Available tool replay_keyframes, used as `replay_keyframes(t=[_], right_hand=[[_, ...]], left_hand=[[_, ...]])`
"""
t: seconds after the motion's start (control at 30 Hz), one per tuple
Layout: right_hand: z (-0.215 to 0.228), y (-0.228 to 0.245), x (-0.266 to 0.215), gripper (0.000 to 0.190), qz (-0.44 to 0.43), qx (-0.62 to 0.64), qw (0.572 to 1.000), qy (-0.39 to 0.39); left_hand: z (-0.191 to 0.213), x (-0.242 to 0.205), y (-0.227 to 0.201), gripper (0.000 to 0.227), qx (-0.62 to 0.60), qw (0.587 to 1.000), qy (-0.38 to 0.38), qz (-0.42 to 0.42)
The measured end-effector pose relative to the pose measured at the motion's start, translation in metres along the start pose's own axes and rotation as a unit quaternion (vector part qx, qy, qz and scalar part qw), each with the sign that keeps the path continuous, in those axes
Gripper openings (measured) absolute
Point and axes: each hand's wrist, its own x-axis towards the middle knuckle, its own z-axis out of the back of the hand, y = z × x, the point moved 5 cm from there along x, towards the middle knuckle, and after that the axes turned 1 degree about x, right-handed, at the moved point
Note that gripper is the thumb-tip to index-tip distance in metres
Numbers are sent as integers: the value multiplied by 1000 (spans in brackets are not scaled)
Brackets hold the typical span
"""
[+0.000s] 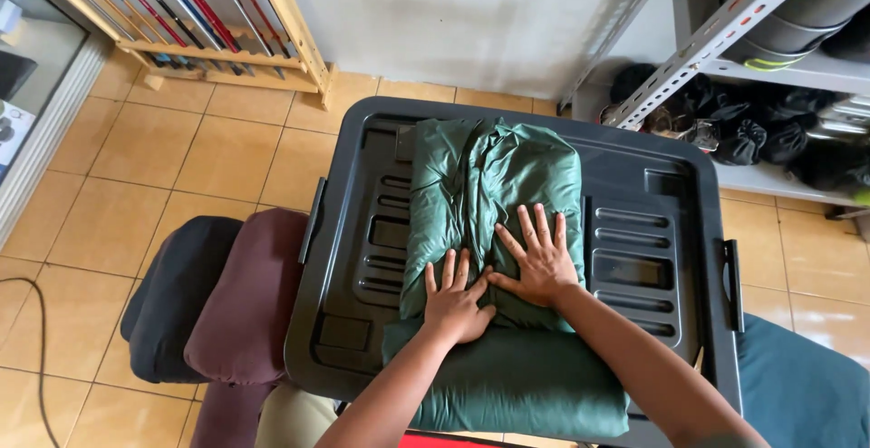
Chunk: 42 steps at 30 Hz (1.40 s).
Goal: Folding and rolling a sleeping bag and placing it into a stuff sack.
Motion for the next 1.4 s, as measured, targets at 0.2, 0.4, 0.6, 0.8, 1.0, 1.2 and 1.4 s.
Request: replay_keyframes(t=[0.2, 0.4, 0.6, 0.8, 1.0, 1.2, 1.4], right_hand=[[-2, 3, 1, 103, -20, -32, 996, 75], [-11, -2, 1, 103, -16, -15, 999, 47], [40, 7, -30, 93, 5, 78, 994, -82], [120, 85, -159, 103, 164, 162, 971, -64], [74, 100, -179, 181, 82, -129, 975, -158], [62, 81, -161, 120, 140, 101, 984, -39], [81, 84, -172, 94, 63, 167, 984, 4]], left_hand=[[-2, 3, 0, 75, 1, 1000, -7, -2], [-5, 6, 1, 74, 7, 1000, -16, 1], [-13, 16, 6, 77, 22, 999, -35, -11], [-20, 26, 10, 77, 39, 997, -58, -18], [-8, 18, 3, 76, 57, 998, -25, 21], [-10, 24, 3, 76, 75, 996, 25, 47], [-52, 47, 15, 79, 123, 991, 19, 47]])
